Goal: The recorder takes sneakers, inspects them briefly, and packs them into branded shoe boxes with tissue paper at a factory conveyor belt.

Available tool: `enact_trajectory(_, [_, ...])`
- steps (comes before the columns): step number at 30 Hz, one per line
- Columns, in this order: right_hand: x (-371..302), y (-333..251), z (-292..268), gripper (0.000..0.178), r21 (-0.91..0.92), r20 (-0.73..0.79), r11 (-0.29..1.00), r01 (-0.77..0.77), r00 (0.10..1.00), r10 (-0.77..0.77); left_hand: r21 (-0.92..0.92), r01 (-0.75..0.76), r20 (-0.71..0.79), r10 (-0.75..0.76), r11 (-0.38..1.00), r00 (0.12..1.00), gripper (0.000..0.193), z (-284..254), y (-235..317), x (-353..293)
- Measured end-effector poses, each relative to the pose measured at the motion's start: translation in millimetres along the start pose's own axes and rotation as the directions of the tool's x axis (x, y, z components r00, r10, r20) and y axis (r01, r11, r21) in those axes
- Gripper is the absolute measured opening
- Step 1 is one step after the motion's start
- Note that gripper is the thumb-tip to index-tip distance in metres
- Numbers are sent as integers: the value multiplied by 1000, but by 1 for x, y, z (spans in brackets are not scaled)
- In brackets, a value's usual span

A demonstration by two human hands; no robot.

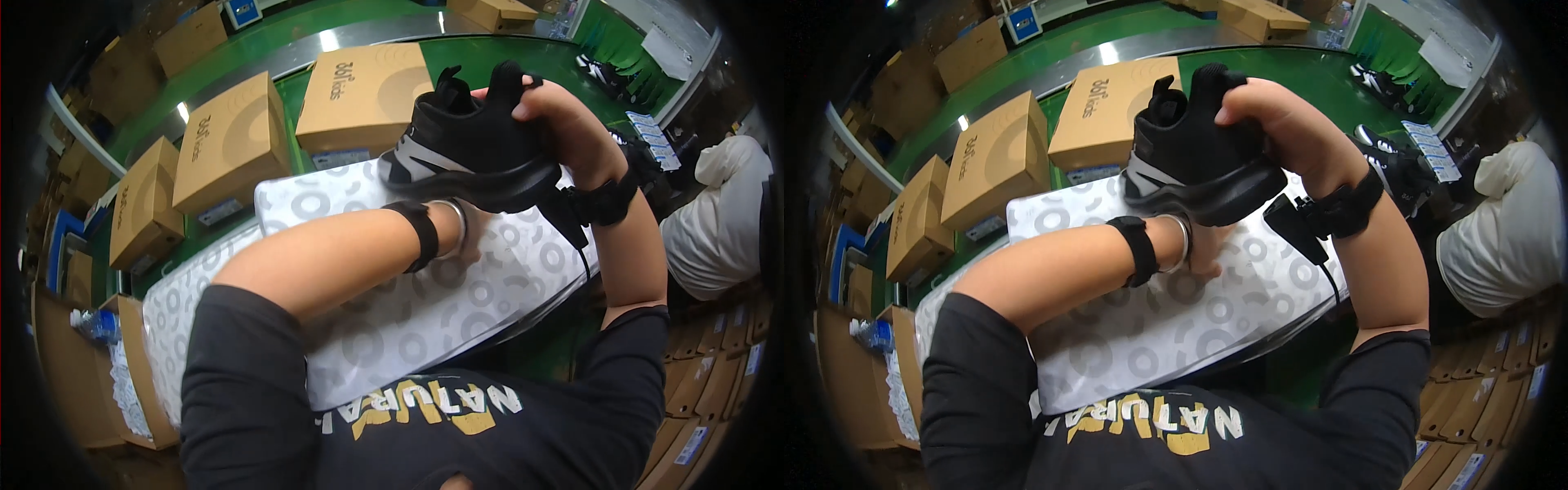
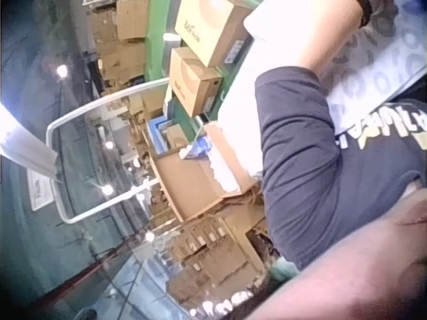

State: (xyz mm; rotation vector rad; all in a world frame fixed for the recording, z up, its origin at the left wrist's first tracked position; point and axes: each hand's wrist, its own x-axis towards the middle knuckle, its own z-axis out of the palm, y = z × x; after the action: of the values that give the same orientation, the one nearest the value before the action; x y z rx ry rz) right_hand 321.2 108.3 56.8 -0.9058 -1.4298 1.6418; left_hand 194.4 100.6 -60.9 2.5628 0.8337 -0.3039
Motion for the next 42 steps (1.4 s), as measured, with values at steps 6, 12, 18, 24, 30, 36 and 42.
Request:
enact_trajectory(6, [-40,34,66,23,-834,430,285,473,880,-202,69,-705,-230,699,706,677,45,-16,112,-140])
enact_trajectory(12, [-92,109,99,21,-786,618,-136,604,761,-195,83,-444,-333,445,892,831,24,-43,55,-204])
enact_trajectory(18, [-97,94,14,19,-923,62,325,208,912,-406,2,32,-665,-23,999,746,40,7,-20,-216])
enact_trajectory(24, [-125,133,-97,17,-856,-468,-116,-504,851,-240,-127,38,-590,-106,991,800,46,22,-27,-212])
enact_trajectory(30, [-124,153,-88,14,-826,-382,-178,-535,763,-521,-196,-5,-660,-128,981,740,42,32,-32,-207])
enact_trajectory(36, [-119,159,-76,17,-906,-299,-122,-406,816,-495,-210,12,-643,-148,978,751,40,33,-31,-205])
enact_trajectory(42, [-124,153,-79,19,-744,-598,-16,-668,677,-429,-232,7,-648,-159,973,745,38,34,-32,-203])
